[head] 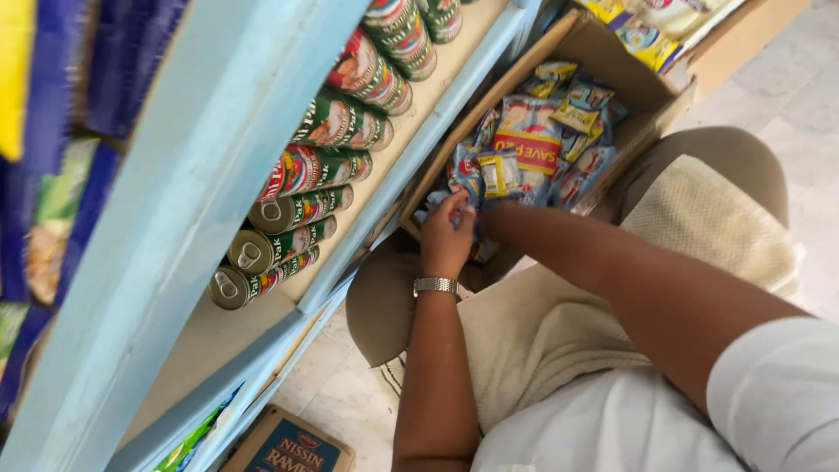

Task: Stocking grocery store shelves with milk powder sachets from a cardboard box.

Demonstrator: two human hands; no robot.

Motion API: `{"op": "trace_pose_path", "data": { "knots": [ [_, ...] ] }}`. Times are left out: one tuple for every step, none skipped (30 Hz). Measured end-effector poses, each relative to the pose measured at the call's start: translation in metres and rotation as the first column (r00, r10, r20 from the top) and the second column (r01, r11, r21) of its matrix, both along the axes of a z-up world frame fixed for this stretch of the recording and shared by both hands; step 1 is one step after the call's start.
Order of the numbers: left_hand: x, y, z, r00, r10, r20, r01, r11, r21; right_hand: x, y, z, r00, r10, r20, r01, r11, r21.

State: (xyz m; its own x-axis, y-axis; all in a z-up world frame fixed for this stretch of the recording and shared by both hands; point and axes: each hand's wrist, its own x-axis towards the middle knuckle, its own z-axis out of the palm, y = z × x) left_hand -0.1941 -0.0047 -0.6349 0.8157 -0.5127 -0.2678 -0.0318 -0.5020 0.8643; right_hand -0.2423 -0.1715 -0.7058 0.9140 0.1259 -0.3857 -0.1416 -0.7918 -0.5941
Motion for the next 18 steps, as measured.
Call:
{"op": "trace_pose_path", "data": {
  "knots": [
    [-0.004,0.001,0.001,0.990,-0.124,0.066,0.121,0.992,0.048,-0.004,0.005,-0.004,1.000,-0.004,-0.012,0.004,1.000,0.014],
    [-0.005,0.002,0.001,0.989,-0.134,0.063,0.130,0.990,0.054,-0.004,0.008,-0.007,1.000,-0.009,-0.017,0.009,1.000,0.022],
    [-0.006,0.002,0.002,0.987,-0.153,0.046,0.149,0.986,0.073,-0.004,0.012,-0.008,1.000,-0.014,-0.022,0.014,0.999,0.031],
    [-0.003,-0.001,0.002,0.985,-0.171,0.038,0.167,0.982,0.083,0.000,0.011,-0.009,1.000,-0.019,-0.021,0.019,0.999,0.031],
    [0.001,0.000,0.001,0.983,-0.180,0.043,0.176,0.981,0.082,0.004,0.010,-0.007,1.000,-0.024,-0.019,0.024,0.999,0.031],
    [-0.001,0.002,0.001,0.980,-0.186,0.065,0.181,0.981,0.074,0.002,0.010,-0.005,0.999,-0.020,-0.027,0.021,0.999,0.033],
    [-0.002,0.005,0.001,0.977,-0.192,0.087,0.187,0.980,0.066,0.002,0.011,-0.003,0.999,-0.016,-0.034,0.017,0.999,0.035],
    [-0.001,0.005,0.008,0.979,-0.188,0.083,0.183,0.981,0.066,-0.002,0.012,-0.004,0.999,-0.007,-0.041,0.008,0.999,0.037],
    [0.000,0.006,0.015,0.982,-0.180,0.051,0.172,0.976,0.130,-0.006,0.014,-0.003,0.999,0.003,-0.047,-0.001,0.999,0.040],
    [0.005,0.004,0.022,0.985,-0.172,0.029,0.164,0.968,0.190,-0.004,0.012,-0.003,0.999,0.009,-0.045,-0.008,0.999,0.037],
    [0.006,0.004,0.020,0.985,-0.170,0.035,0.160,0.969,0.185,0.004,0.011,-0.002,0.999,0.016,-0.042,-0.015,0.999,0.034],
    [0.005,0.003,0.019,0.985,-0.161,0.064,0.150,0.977,0.150,0.010,0.009,0.000,0.999,0.028,-0.042,-0.027,0.999,0.030],
    [0.004,0.001,0.016,0.984,-0.150,0.092,0.140,0.984,0.114,0.016,0.006,0.001,0.998,0.039,-0.041,-0.038,0.999,0.026],
    [0.003,0.003,0.019,0.985,-0.146,0.087,0.135,0.983,0.126,0.017,0.014,-0.004,0.998,0.050,-0.047,-0.048,0.998,0.041],
    [0.001,0.004,0.020,0.985,-0.138,0.098,0.127,0.985,0.114,0.017,0.022,-0.010,0.997,0.060,-0.053,-0.057,0.997,0.056],
    [-0.002,0.005,0.022,0.983,-0.149,0.103,0.138,0.985,0.102,0.012,0.031,-0.015,0.997,0.052,-0.065,-0.047,0.996,0.072],
    [-0.005,0.008,0.026,0.982,-0.163,0.091,0.152,0.982,0.114,0.002,0.038,-0.019,0.996,0.045,-0.077,-0.038,0.995,0.089],
    [-0.001,0.003,0.029,0.983,-0.158,0.097,0.146,0.982,0.120,0.001,0.034,-0.023,0.996,0.044,-0.075,-0.038,0.996,0.086]
  ]
}}
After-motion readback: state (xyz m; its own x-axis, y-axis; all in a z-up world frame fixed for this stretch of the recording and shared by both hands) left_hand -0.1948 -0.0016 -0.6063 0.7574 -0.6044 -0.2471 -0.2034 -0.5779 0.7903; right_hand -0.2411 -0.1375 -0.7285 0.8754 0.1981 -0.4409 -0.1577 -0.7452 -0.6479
